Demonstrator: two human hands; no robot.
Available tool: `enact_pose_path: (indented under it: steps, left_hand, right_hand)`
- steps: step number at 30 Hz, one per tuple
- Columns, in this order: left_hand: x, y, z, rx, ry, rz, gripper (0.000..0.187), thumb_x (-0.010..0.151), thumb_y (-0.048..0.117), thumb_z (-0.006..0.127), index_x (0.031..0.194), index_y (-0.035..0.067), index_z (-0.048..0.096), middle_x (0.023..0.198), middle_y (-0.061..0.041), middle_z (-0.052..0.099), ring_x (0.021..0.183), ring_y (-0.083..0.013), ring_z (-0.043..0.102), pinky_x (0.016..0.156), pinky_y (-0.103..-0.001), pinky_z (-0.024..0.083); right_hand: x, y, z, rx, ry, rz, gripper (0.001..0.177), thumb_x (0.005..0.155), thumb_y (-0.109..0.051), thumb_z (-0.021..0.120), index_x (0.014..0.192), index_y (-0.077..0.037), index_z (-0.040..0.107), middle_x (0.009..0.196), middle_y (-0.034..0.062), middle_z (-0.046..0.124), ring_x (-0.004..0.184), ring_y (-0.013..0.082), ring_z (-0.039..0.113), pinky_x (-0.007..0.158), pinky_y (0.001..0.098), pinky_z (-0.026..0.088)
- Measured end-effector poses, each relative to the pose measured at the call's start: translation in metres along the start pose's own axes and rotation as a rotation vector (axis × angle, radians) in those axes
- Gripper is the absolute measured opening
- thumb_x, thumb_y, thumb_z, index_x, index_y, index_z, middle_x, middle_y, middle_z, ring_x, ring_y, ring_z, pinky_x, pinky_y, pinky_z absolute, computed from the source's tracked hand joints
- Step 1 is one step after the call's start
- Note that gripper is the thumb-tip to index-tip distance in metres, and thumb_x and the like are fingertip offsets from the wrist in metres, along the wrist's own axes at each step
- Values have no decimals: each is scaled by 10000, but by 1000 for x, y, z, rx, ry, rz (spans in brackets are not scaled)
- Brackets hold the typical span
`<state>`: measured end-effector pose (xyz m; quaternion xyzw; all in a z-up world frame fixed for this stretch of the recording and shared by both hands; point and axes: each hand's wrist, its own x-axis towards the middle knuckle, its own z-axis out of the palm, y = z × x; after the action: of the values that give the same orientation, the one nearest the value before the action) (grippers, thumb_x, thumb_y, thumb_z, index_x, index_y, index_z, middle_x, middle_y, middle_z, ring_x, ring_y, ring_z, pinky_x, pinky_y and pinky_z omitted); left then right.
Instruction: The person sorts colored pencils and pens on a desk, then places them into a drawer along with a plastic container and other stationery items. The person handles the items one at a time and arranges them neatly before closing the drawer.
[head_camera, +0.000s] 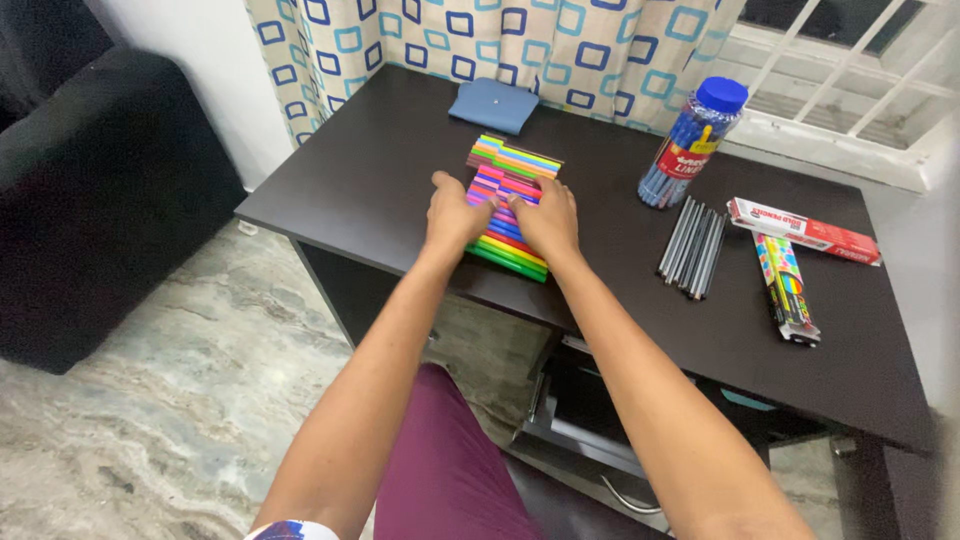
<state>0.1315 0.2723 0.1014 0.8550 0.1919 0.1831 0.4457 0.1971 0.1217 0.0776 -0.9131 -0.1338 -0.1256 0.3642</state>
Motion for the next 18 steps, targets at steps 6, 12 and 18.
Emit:
enact_pose_path:
  steps: [6,12,18]
  left_hand:
    - [-24,1,-9,-550,-340,-87,409,931,191,701,1208,-89,589,1113,-218,735,994,-241,717,851,-390,581]
    - [-66,29,-60,-620,-618,22,441,916,171,716,1263,-83,618,1033,-173,775,901,-193,755,847,-321,619]
    - [-107,63,-86,-539,-705,92,454,884,172,757,1259,-54,641,1025,-145,779,882,-153,756,833,-300,624]
  right_hand:
    - [-42,-23,-56,610,-226,178,705,840,-250,759,1447,-20,484,1402,167,604,1294,289,622,1085,392,485]
    - [-86,5,-118,1015,-128,474,822,847,-164,716,1549,-68,299,1491,148,493,1332,291,522,1049,485,439]
    - [-114,44,-157,1241,-135,584,834,863,-203,727,1565,-65,299,1470,161,459,1275,332,539,1082,509,468]
